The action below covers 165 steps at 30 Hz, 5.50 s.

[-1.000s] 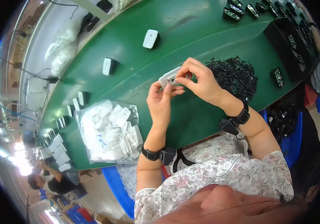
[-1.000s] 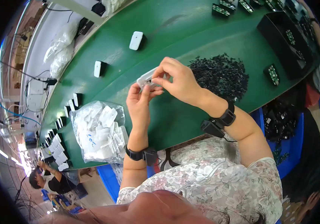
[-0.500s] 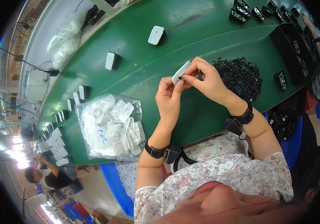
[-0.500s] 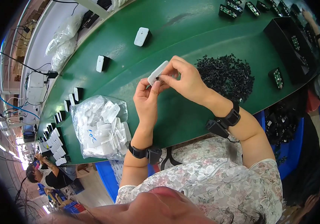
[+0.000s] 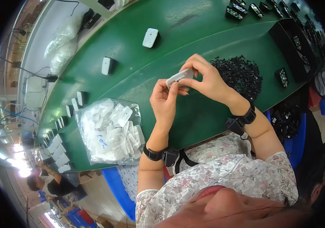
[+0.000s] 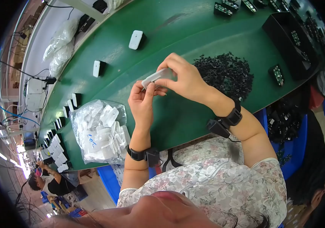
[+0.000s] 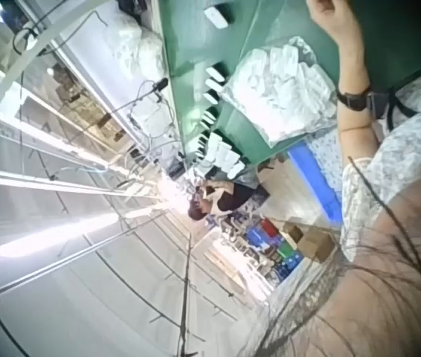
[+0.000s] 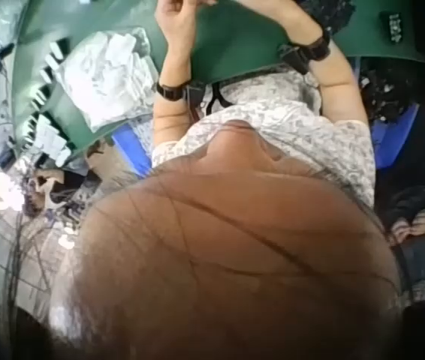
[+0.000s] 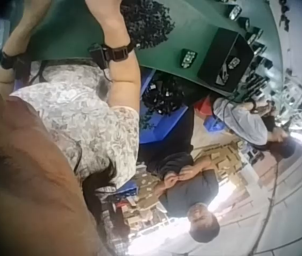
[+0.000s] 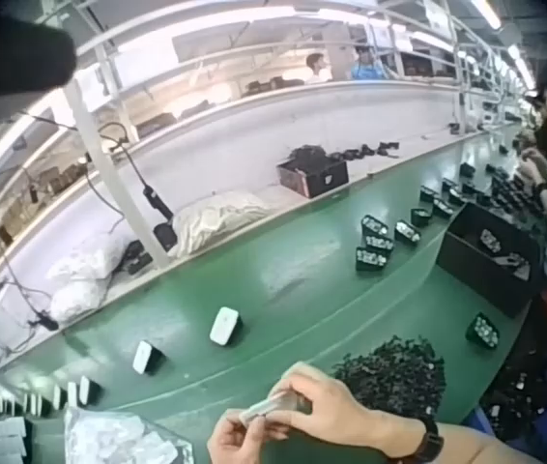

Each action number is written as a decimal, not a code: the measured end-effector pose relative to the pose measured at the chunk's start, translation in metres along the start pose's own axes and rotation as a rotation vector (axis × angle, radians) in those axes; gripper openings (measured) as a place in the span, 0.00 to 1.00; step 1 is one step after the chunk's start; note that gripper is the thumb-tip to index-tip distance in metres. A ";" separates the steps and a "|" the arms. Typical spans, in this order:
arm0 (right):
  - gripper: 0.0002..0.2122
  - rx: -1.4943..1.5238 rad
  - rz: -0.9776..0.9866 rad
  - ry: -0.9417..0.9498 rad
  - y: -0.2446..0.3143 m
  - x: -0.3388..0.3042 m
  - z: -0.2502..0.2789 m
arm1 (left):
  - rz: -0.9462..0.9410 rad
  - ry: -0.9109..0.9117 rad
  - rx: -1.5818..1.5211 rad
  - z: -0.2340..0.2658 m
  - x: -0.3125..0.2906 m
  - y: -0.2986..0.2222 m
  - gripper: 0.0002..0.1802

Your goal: Assembling small electronic components by placing them into plastic housings on a production line.

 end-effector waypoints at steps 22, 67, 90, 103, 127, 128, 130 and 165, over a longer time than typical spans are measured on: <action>0.18 -1.382 -0.091 0.095 -0.153 0.089 0.161 | -0.207 -0.428 1.045 0.052 0.026 -0.002 0.11; 0.18 -0.428 0.349 0.409 -0.008 -0.004 -0.044 | -0.388 -0.195 1.412 0.021 -0.017 -0.005 0.30; 0.18 0.142 0.013 -0.257 -0.022 0.017 0.022 | 0.055 -0.179 0.467 0.014 0.064 -0.013 0.12; 0.04 -0.299 0.329 -0.517 0.018 0.012 0.079 | 0.321 -0.264 0.911 0.015 0.198 0.020 0.23; 0.05 -0.226 0.329 -0.295 0.020 0.008 0.041 | 0.003 -0.773 1.647 0.250 0.108 -0.089 0.24; 0.05 -0.195 0.300 -0.293 0.017 0.007 0.040 | -0.014 -0.754 1.643 0.227 0.108 -0.089 0.24; 0.10 -0.159 0.183 -0.224 0.006 0.007 0.030 | -0.268 -0.594 1.398 0.151 0.086 -0.097 0.24; 0.18 0.306 0.064 0.024 0.001 0.007 0.012 | -0.030 0.060 0.093 -0.021 0.006 -0.017 0.23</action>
Point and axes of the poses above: each hand's wrist, its own x-axis towards the middle knuckle, its own z-axis out of the back of the hand, y = z × x, the point moved 8 cm from there along x, towards the middle knuckle, and after that the axes turned 14 degrees about z, right-handed, at the moved point
